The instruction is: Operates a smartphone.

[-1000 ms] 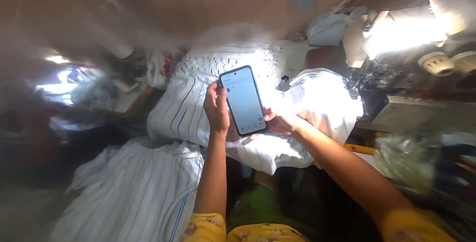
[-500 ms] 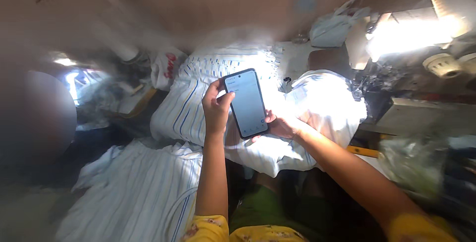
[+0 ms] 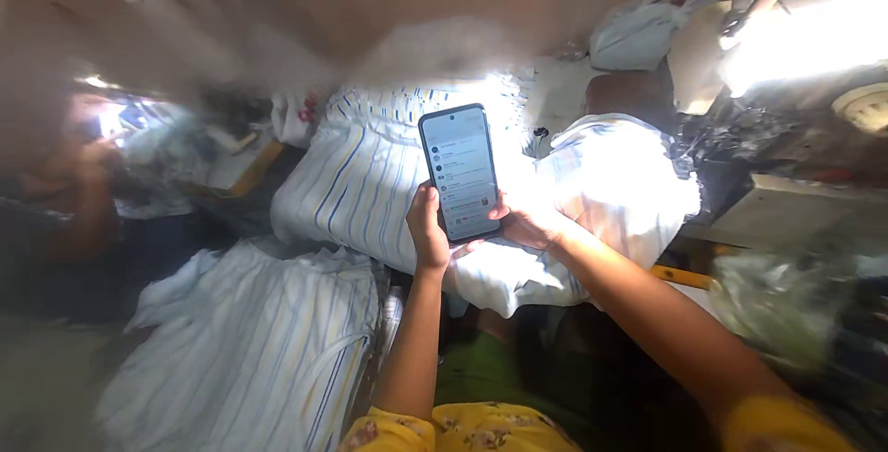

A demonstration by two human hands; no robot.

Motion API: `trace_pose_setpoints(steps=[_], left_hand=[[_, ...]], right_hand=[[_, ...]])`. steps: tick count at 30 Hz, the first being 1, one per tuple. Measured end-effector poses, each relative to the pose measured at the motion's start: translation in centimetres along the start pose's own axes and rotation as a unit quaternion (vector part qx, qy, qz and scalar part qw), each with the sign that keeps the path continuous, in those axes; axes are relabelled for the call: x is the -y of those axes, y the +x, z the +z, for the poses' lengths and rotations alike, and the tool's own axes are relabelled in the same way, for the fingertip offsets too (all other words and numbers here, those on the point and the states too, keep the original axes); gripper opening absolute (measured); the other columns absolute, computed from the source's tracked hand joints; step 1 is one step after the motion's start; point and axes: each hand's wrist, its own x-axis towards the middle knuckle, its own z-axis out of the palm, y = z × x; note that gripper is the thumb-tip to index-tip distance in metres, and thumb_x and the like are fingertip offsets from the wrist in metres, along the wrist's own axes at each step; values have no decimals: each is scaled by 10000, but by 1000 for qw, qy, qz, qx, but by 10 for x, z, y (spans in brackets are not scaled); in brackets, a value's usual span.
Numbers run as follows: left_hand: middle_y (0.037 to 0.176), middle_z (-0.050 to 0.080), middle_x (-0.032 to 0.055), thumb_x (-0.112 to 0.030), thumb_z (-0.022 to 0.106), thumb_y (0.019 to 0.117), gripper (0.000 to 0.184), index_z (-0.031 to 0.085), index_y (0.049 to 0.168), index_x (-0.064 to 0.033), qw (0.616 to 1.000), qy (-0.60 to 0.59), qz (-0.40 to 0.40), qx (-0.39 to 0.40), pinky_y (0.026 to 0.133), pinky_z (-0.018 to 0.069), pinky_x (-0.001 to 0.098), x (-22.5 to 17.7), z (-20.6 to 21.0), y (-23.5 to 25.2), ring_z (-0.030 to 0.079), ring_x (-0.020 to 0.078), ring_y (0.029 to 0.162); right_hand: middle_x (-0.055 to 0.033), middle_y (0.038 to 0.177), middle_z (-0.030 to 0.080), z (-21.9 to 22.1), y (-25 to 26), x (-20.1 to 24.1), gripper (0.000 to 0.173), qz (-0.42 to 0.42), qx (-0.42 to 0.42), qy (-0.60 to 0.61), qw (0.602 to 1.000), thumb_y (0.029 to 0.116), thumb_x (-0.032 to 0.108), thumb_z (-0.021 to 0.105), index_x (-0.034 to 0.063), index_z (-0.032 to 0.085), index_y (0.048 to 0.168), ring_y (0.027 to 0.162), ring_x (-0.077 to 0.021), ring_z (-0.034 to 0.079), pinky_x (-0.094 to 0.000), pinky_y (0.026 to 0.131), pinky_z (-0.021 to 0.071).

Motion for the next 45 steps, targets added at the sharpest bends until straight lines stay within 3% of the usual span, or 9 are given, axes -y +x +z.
trace_pose_setpoints(steps=[4,8,18,36,45], left_hand=[[968,744,-64,-261,363,1057,323,672,1101,-178,999,-38,2,22,810,621,304,3,-5,0,720,57,896],[961,752,-56,-289,415,1054,295,689,1087,-186,998,-53,3,25,790,625,298,4,-7,0,726,62,883],[1067,718,-89,-326,348,1081,340,608,1254,-191,996,-34,-3,85,838,605,267,3,-12,-1,697,33,964],[1106,707,-86,-351,343,1087,351,582,1298,-202,995,-28,-8,91,850,601,261,4,-13,1,691,33,986],[1094,701,-94,-333,330,1086,343,567,1281,-178,996,-11,-2,86,871,597,270,3,-13,0,686,27,995]], right_hand=[[-31,999,730,2,-2,-1,396,-3,-13,-19,1000,852,-40,468,147,572,1185,864,-162,738,-344,713,640],[-41,1034,725,-2,-3,-7,434,-10,-16,-37,999,840,-59,494,145,567,1217,878,-161,737,-349,704,643],[-55,1040,737,2,-5,-8,449,-29,-39,-39,998,840,-103,506,123,581,1221,862,-171,743,-351,693,648],[-75,1086,728,0,-3,-12,500,-30,-37,-53,997,859,-148,491,101,541,1291,877,-194,746,-361,681,650],[-35,1038,740,13,-3,0,460,-18,-44,-49,998,866,-161,460,95,508,1244,846,-161,753,-315,673,652]])
